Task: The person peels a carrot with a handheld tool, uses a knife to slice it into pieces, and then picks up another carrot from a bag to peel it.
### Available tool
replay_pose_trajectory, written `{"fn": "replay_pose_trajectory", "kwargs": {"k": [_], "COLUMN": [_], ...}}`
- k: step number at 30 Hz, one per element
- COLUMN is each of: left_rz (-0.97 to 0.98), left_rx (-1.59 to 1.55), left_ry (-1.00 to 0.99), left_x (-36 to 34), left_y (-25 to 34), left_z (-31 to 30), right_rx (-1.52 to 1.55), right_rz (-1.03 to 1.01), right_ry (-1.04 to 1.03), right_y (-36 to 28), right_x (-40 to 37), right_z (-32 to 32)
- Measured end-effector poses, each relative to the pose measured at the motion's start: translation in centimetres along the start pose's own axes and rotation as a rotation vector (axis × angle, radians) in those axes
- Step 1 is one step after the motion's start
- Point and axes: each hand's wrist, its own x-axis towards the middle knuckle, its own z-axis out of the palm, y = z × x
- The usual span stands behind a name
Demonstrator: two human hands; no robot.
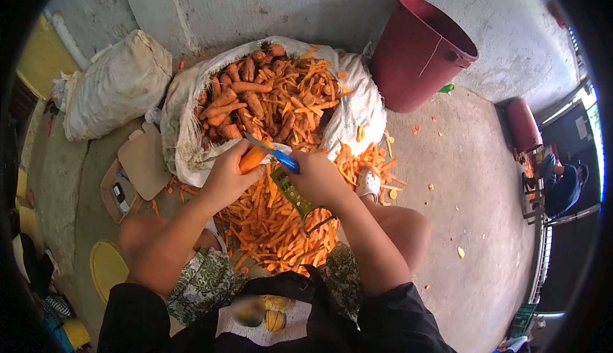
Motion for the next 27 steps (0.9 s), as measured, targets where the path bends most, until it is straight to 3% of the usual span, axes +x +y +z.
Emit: {"fn": "replay_pose_trajectory", "kwargs": {"k": [10, 12, 14, 15, 19, 21, 22, 25, 26, 27], "left_rz": [0.273, 0.475, 0.586, 0.703, 0.496, 0.481, 0.445, 0.307, 0.204, 0.200], "left_rx": [0.178, 0.158, 0.145, 0.128, 0.261, 0.271, 0.170, 0.098, 0.135, 0.140], "left_ry": [0.220, 0.190, 0.163, 0.146, 0.216, 0.227, 0.228, 0.251, 0.270, 0.273], "left_x": [-0.2, -0.6, -0.6, -0.3, 0.0, 0.3, 0.5, 0.5, 0.5, 0.4], "left_y": [-0.8, -0.6, 0.7, 1.1, 1.0, 0.5, 0.3, -0.2, -0.3, -0.4], "left_z": [0.0, -0.3, -0.9, -1.2, -1.0, -0.1, 0.4, 1.0, 0.9, 0.7], "right_rx": [0.245, 0.304, 0.021, 0.029, 0.304, 0.775, 0.702, 0.797, 1.013, 1.015], "right_rz": [0.034, 0.027, 0.424, 0.432, 0.222, -0.098, -0.154, 0.006, 0.270, 0.268], "right_ry": [-0.082, -0.082, -0.131, -0.120, -0.197, -0.063, -0.039, -0.030, -0.101, -0.107], "right_y": [3.3, 5.0, 6.2, 6.8, 9.4, 9.8, 9.7, 9.4, 6.2, 4.6], "right_x": [1.5, 2.7, 4.2, 4.5, 5.7, 6.3, 6.2, 7.1, 5.6, 4.8], "right_z": [3.0, 4.0, 5.0, 6.1, 13.0, 15.6, 15.3, 14.3, 11.0, 9.4]}}
